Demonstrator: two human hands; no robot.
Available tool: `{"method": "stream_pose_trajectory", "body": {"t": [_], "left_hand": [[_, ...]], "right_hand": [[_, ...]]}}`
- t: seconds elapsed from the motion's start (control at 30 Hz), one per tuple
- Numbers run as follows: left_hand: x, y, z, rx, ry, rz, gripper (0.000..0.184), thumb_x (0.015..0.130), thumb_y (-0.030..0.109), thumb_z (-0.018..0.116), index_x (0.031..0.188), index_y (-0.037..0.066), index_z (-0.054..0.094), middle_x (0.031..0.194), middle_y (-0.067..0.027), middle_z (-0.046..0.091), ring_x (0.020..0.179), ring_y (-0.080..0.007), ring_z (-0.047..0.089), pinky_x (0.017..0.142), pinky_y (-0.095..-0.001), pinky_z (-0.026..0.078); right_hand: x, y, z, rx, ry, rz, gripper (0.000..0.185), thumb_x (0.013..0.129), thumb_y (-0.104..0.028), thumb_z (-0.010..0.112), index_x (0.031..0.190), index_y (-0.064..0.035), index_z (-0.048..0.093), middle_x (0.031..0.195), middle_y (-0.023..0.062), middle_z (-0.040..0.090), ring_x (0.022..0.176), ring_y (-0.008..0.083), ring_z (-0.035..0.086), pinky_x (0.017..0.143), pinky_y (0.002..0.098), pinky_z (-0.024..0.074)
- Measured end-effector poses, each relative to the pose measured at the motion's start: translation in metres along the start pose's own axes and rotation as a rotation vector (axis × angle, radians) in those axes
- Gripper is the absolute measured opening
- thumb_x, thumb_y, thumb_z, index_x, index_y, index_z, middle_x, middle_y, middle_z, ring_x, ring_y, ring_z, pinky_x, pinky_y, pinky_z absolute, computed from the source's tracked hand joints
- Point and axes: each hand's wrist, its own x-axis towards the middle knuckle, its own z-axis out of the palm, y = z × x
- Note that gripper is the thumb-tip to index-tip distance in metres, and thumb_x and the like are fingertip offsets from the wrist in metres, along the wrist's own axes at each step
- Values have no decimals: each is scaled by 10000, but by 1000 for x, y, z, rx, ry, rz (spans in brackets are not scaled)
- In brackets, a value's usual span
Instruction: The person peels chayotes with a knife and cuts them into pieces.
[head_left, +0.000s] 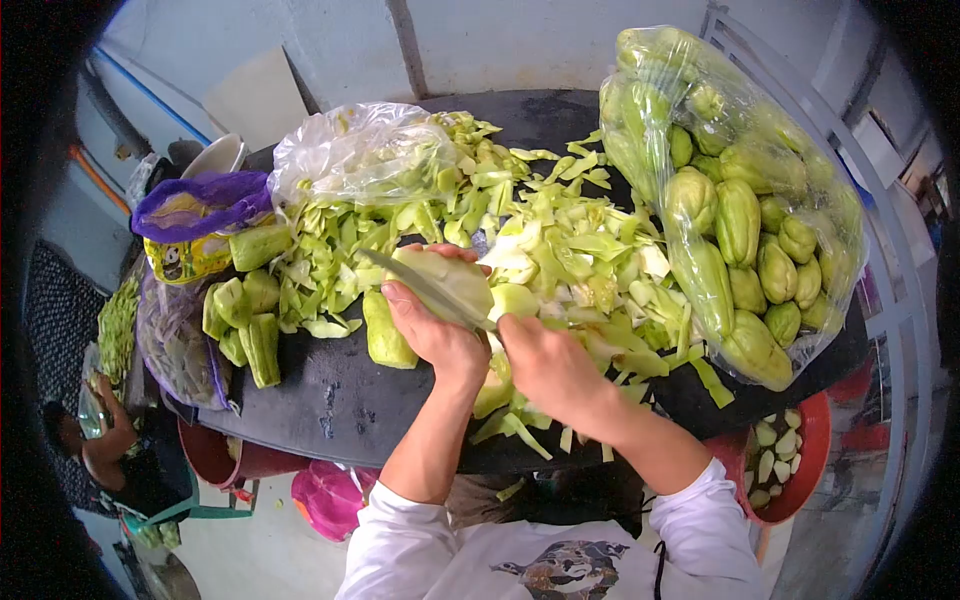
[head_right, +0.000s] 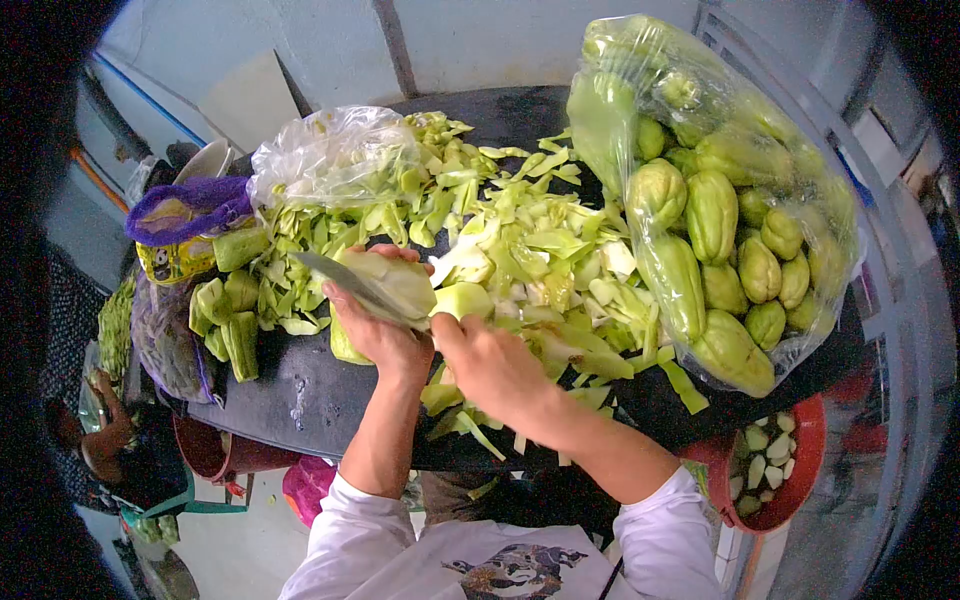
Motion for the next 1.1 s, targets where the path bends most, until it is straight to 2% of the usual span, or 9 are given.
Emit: {"method": "stream_pose_trajectory", "body": {"t": [0.13,0.3,0.4,0.47,0.6,0.7,0.87,0.97,1.1], "left_hand": [[2,3,-1,21,-26,-74,558,980,585,373,1165,66,460,966,-136,579,851,-300,598,743,-440,526],[0,6,-4,212,29,-150,582,993,557,359,1250,58,510,1053,-136,607,938,-274,622,803,-401,523],[3,12,-3,152,-36,-258,597,997,561,333,1275,63,510,1083,-133,606,967,-250,623,827,-386,518],[8,15,-4,-94,-31,-423,580,999,547,323,1264,64,507,1115,-158,602,985,-291,622,833,-416,513],[19,16,-11,-249,-76,-510,587,999,562,282,1287,81,456,1152,-199,588,996,-360,618,836,-503,504],[21,18,-13,-356,-102,-564,540,991,518,342,1228,61,506,1140,-208,584,999,-370,592,839,-472,490],[23,17,-15,-441,-123,-567,528,983,506,370,1225,58,513,1114,-207,578,1000,-372,573,853,-465,480],[22,21,-13,-390,-44,-548,529,977,509,385,1218,57,519,1095,-197,574,1000,-365,569,854,-462,477],[23,19,-15,-444,-119,-535,543,967,520,402,1225,56,516,1084,-186,575,988,-351,573,845,-457,481]], "right_hand": [[10,0,-31,404,-118,154,188,900,-68,585,1010,53,492,691,269,585,651,447,608,565,499,464],[8,30,-36,317,-27,174,209,924,-115,591,1025,53,519,678,258,589,652,455,601,534,458,438],[7,32,-36,328,21,156,230,932,-140,596,1037,51,521,648,214,594,597,385,616,517,418,442],[4,34,-36,496,-15,264,249,954,-180,587,1036,46,524,608,130,586,514,241,591,489,349,439],[2,37,-37,547,41,299,254,983,-232,563,1021,17,527,597,39,558,457,100,517,442,270,415],[1,37,-36,625,109,328,234,978,-202,562,972,26,506,582,117,565,476,207,547,479,348,430],[-7,37,-33,838,402,237,218,991,-209,541,952,5,525,600,64,546,464,151,510,476,318,426],[3,49,-46,529,181,503,223,996,-217,534,955,3,530,593,61,543,478,148,507,481,324,410],[-2,48,-44,534,307,388,220,999,-215,530,942,-3,531,581,46,537,483,140,501,483,319,399]]}}
